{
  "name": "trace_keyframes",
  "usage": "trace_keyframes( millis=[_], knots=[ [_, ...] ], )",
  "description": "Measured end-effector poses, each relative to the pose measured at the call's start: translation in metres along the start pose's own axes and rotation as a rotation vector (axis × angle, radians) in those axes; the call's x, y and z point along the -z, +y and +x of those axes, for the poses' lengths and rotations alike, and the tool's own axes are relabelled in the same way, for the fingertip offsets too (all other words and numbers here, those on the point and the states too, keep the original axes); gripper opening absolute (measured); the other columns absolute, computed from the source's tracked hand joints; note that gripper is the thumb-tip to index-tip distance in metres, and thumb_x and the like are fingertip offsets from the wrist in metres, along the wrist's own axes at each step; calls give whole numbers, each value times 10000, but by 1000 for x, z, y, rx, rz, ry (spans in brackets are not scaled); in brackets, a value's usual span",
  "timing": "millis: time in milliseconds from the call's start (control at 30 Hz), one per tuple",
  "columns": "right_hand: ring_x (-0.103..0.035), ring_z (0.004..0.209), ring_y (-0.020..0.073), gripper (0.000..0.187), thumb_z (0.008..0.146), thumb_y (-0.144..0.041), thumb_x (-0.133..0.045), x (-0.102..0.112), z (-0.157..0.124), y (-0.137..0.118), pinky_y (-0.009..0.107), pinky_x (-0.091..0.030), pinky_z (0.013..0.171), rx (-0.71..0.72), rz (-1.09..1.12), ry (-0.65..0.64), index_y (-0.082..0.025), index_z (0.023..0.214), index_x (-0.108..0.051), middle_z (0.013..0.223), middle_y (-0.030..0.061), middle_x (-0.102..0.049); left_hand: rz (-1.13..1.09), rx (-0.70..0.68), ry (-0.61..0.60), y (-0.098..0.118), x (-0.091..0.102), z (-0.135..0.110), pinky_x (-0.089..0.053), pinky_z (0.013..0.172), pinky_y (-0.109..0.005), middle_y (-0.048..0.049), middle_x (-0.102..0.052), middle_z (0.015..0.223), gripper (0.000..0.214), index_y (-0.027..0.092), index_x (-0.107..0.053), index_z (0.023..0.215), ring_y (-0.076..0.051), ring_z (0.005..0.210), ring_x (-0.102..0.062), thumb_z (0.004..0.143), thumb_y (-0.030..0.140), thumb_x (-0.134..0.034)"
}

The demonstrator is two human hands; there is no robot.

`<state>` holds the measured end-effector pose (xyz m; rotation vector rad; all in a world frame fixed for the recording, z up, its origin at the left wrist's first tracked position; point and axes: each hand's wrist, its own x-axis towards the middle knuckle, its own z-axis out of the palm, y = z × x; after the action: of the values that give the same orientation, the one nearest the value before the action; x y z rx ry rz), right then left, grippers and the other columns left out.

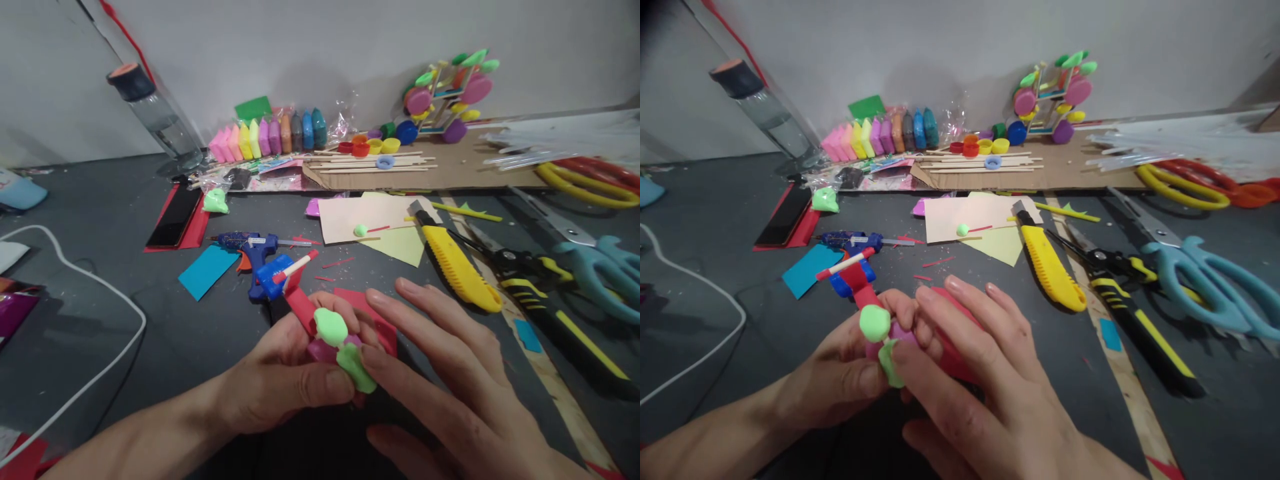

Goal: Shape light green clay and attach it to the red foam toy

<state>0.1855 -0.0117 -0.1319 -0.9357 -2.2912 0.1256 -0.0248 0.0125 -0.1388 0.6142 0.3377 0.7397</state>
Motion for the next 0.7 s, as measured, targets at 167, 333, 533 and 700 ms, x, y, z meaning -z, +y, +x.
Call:
trace_keyframes(
  millis=[167, 333, 533, 700],
  knots=[
    [-369, 1497, 330, 449, 915, -177, -624, -1, -1, 1, 598, -377, 1191, 17, -32, -11, -255, 1356, -602, 1554, 111, -488, -5, -3, 6, -1, 0, -1, -478, 815, -199, -22, -582, 1072, 231, 202, -595, 1055, -91, 897, -580, 892, 212, -759],
    [-403, 1478, 332, 447, 899, -152, -634, 1, 1, -1, 596, -413, 1168, 8, -19, -6, -254, 1333, -618, 1529, 109, -521, -1, -9, -4, -2, 0, -1, -465, 824, -204, -21, -573, 1080, 215, 199, -590, 1050, -90, 908, -570, 902, 203, -745],
    [-407, 1475, 339, 433, 892, -141, -643, 0, 3, -1, 603, -412, 1167, 28, 4, -9, -221, 1318, -623, 1505, 126, -545, 36, -7, 8, -1, -1, 0, -452, 821, -226, -18, -566, 1031, 213, 215, -597, 1042, -109, 896, -552, 897, 234, -752],
    [-388, 1486, 332, 400, 903, -117, -621, -2, 2, -1, 615, -383, 1183, 50, -6, -8, -195, 1295, -620, 1479, 158, -555, 41, -4, 11, -2, 0, 0, -441, 818, -241, -21, -570, 1050, 204, 216, -592, 1026, -115, 888, -560, 897, 235, -749]
  ],
)
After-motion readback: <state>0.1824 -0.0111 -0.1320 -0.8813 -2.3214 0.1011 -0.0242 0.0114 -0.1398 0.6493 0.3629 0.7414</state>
